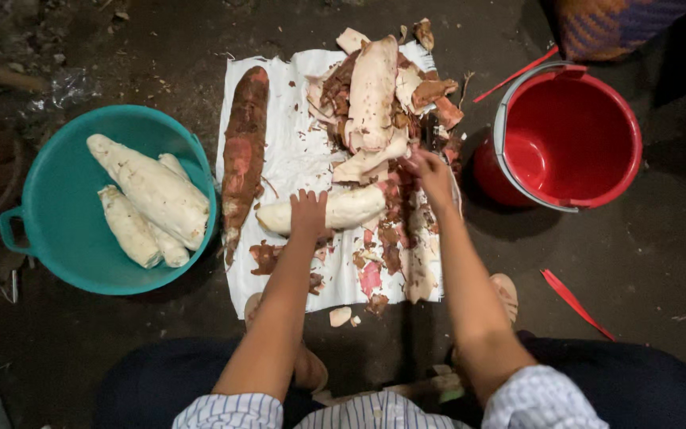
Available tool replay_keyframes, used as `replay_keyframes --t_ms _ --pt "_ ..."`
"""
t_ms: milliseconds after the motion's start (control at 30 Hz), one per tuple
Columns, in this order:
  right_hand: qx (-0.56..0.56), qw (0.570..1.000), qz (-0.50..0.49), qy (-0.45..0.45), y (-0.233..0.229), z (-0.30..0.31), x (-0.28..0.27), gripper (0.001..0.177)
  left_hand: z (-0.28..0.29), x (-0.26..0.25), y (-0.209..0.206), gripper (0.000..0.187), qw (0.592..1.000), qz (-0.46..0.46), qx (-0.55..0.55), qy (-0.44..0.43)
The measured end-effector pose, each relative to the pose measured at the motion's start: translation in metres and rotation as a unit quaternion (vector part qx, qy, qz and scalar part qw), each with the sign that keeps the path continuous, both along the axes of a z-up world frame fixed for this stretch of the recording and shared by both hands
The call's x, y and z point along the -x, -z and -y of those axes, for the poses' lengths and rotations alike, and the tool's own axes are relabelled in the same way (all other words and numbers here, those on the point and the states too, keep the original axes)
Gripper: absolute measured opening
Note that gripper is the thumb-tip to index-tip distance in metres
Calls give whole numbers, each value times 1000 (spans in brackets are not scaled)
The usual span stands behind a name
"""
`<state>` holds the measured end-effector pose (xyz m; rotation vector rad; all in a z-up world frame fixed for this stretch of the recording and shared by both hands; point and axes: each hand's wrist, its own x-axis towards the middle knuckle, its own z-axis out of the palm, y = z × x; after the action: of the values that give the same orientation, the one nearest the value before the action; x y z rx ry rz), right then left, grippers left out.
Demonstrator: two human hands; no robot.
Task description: The person sits on the floor and uses a knife to peel the skin off large root vegetables. They hold each vegetable with one hand and scrape away the skin with the other, placing the peeled pieces into a nearby teal basin.
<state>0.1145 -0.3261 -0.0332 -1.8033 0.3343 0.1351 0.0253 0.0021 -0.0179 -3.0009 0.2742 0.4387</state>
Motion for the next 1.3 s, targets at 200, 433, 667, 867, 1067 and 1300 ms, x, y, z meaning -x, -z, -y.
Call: replay_keyframes --t_ms 200,433,667,867,1067,1300 --pt "432 895 -110 34 1 6 76 65 6 22 -28 117 998 -40 38 -37" --pt "442 890 -101 -53 26 28 78 72 16 48 -33 105 989 -56 81 -113" --pt "382 913 -138 -27 33 19 83 64 9 53 -37 119 975 -11 147 -168" --pt "242 968 14 60 9 -49 117 64 20 82 -16 125 979 201 32 3" --pt "275 957 13 -97 -28 -82 136 51 1 51 -49 131 998 -47 10 -44" --pt "247 950 138 -133 -73 -115 152 40 -27 4 -91 115 995 -93 -28 8"
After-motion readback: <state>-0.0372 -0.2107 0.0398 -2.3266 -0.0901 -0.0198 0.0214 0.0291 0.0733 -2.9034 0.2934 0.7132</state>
